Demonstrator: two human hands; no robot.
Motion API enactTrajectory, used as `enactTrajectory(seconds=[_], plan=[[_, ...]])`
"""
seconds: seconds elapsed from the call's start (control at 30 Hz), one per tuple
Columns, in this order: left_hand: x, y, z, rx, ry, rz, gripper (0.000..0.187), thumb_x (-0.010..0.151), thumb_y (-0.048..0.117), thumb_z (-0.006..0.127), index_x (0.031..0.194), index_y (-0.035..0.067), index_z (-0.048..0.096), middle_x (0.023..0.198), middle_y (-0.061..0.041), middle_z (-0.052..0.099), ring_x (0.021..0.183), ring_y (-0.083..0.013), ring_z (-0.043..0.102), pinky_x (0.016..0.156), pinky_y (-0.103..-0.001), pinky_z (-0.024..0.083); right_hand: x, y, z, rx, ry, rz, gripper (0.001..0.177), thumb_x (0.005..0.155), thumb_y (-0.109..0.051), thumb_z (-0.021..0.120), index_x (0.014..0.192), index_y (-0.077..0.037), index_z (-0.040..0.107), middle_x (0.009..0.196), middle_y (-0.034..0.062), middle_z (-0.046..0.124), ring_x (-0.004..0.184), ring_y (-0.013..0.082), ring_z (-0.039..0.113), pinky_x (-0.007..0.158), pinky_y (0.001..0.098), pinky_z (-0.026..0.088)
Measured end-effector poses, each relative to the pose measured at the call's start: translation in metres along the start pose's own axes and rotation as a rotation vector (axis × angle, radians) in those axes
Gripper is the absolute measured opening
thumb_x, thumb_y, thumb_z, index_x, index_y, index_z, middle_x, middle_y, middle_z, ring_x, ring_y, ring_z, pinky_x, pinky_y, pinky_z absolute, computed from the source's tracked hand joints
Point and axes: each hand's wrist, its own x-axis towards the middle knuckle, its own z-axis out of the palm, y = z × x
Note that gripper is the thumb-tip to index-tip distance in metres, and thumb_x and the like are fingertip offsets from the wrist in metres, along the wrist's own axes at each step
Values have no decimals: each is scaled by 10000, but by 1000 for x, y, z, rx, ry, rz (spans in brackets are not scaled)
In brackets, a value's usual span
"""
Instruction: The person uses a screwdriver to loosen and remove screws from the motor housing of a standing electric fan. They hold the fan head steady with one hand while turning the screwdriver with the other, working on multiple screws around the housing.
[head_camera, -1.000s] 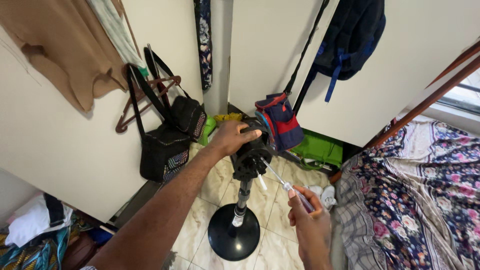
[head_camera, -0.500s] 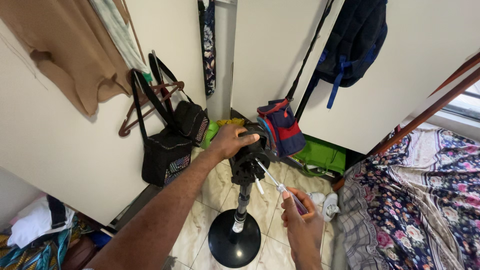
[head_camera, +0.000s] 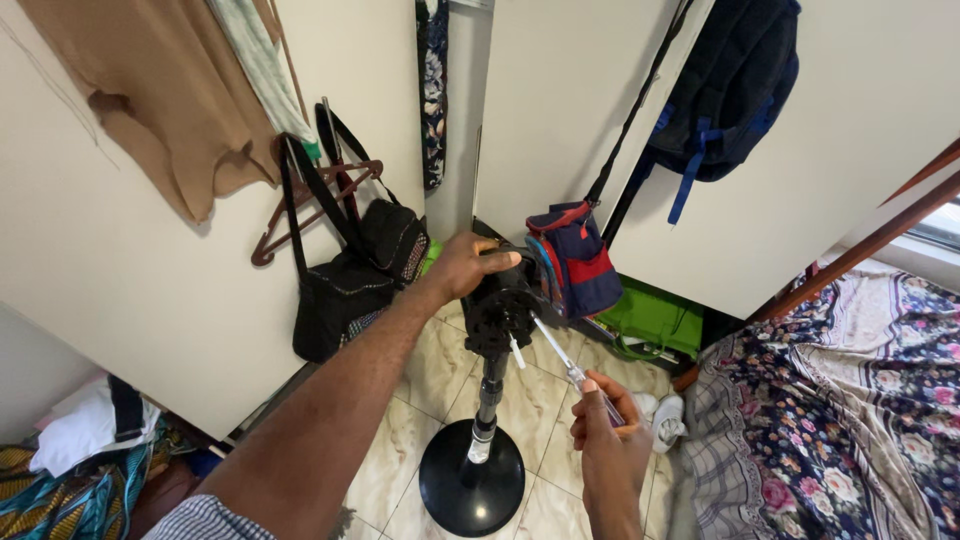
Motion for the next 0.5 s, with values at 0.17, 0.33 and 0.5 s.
enactTrajectory(seconds=[0.17, 0.33, 0.5], plan=[[11, -7, -8, -56, 17, -48, 638, 778, 558, 745, 988, -44, 774, 855, -153, 779, 792, -213, 724, 761, -373, 563, -2, -5, 6, -65, -32, 11, 343, 915, -263, 708, 1161, -24, 729, 737, 55, 639, 539, 108, 525, 473, 267, 399], [20, -16, -18, -32, 45, -83, 667, 791, 545, 770, 1070, -61, 741, 963, -172, 770, 895, -220, 739, 846, -361, 564, -3, -8, 12, -172, -58, 25, 346, 916, -268, 701, 1171, -38, 739, 746, 52, 641, 580, 107, 541, 502, 261, 412], [20, -17, -23, -105, 22, -144, 644, 790, 517, 766, 1065, -65, 762, 953, -178, 782, 875, -245, 748, 830, -373, 577, -2, -5, 17, -186, -58, 59, 337, 909, -229, 700, 1187, -44, 741, 756, 51, 649, 589, 109, 553, 511, 261, 420]])
